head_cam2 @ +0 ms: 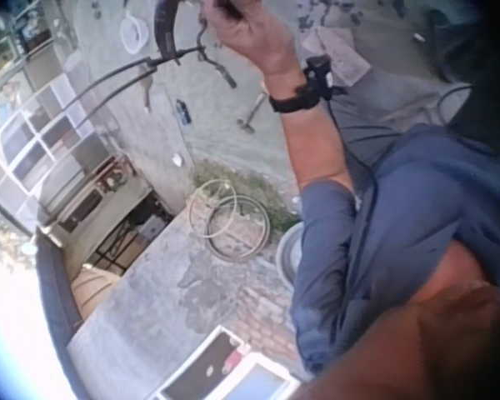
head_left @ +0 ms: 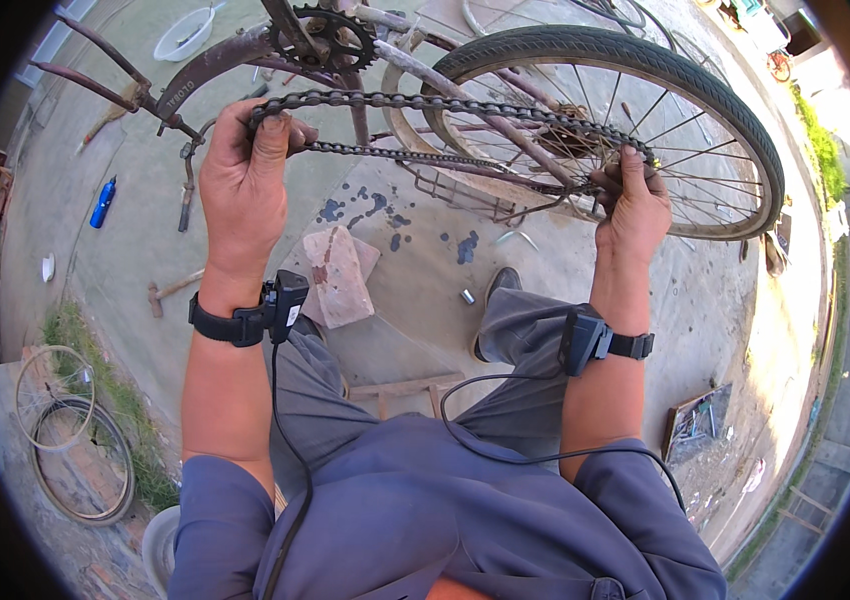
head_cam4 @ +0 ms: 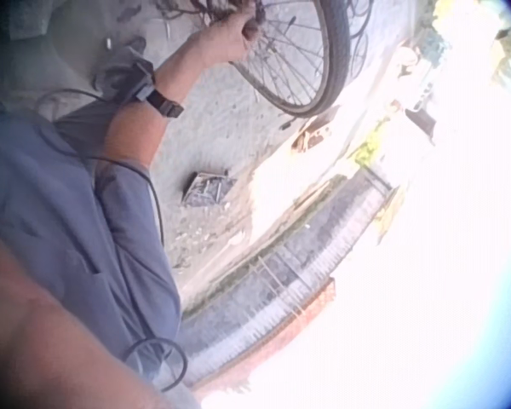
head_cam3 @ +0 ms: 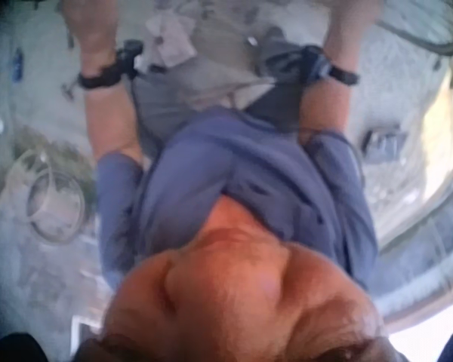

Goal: The person removes a bicycle chain from the rear derailleur and front chainring, then uses pliers to manipulate a chain link or master link. The person handles the chain and a small metal component with both hands, attempting to connect or adjust the link.

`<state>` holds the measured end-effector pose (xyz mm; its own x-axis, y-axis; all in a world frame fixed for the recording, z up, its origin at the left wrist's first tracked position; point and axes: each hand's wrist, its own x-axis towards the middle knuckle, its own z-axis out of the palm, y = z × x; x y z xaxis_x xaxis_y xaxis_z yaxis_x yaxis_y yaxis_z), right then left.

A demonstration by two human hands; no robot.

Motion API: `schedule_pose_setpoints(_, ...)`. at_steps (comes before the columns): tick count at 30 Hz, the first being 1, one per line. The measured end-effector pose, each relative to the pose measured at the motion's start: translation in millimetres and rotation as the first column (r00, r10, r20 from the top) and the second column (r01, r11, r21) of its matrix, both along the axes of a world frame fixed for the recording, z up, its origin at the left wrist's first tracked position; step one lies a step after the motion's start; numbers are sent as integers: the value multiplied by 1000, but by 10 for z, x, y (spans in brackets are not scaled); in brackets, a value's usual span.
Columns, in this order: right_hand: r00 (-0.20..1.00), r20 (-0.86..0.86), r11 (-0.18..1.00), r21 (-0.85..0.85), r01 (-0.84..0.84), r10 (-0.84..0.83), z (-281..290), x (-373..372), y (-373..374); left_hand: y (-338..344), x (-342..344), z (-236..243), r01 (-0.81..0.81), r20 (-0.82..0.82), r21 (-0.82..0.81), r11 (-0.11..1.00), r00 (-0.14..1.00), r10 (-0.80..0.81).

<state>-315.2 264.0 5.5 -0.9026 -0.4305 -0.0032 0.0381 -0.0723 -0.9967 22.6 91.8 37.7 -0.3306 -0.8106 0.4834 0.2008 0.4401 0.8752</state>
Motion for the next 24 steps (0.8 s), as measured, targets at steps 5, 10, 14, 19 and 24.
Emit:
schedule_pose_setpoints(5,598,-799,888,224,402,-69,70,-47,-41,-41,5,-9,-14,-100,83,996,995,22)
schedule_pose_setpoints(10,505,-844,983,157,-93,182,326,205,-274,-172,34,49,18,-243,166,986,970,24)
schedule_pose_setpoints(14,360,-764,824,380,-421,536,529,371,-499,-335,49,115,23,-278,166,986,960,24)
schedule_pose_setpoints(19,381,-617,712,475,-517,688,601,427,-765,-485,10,135,-28,-215,64,998,976,41)
schedule_pose_setpoints(24,770,-196,789,32,-613,607,787,437,-824,-568,16,170,-6,-304,163,987,951,56)
